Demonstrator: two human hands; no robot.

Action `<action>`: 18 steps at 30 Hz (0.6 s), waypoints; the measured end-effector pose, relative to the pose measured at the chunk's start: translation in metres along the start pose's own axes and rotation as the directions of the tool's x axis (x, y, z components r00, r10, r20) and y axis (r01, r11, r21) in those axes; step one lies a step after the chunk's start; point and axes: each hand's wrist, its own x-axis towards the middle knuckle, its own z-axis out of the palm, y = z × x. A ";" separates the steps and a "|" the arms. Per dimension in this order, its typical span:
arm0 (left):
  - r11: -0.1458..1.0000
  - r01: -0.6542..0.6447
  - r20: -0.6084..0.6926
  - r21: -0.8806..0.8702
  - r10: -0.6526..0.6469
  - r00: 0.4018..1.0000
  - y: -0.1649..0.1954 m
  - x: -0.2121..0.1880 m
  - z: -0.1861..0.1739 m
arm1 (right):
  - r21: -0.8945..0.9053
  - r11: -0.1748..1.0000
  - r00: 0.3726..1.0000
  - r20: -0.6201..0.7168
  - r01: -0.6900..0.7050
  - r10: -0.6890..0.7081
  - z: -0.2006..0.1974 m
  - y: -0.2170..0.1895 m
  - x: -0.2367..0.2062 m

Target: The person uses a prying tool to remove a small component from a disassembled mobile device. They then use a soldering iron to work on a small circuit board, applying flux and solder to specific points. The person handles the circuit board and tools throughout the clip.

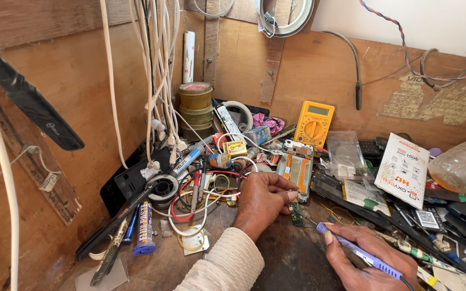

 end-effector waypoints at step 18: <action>1.000 -0.004 0.000 -0.005 0.004 1.000 0.003 -0.001 0.000 | -0.009 0.999 0.999 0.013 -0.035 0.035 -0.001 -0.004 0.000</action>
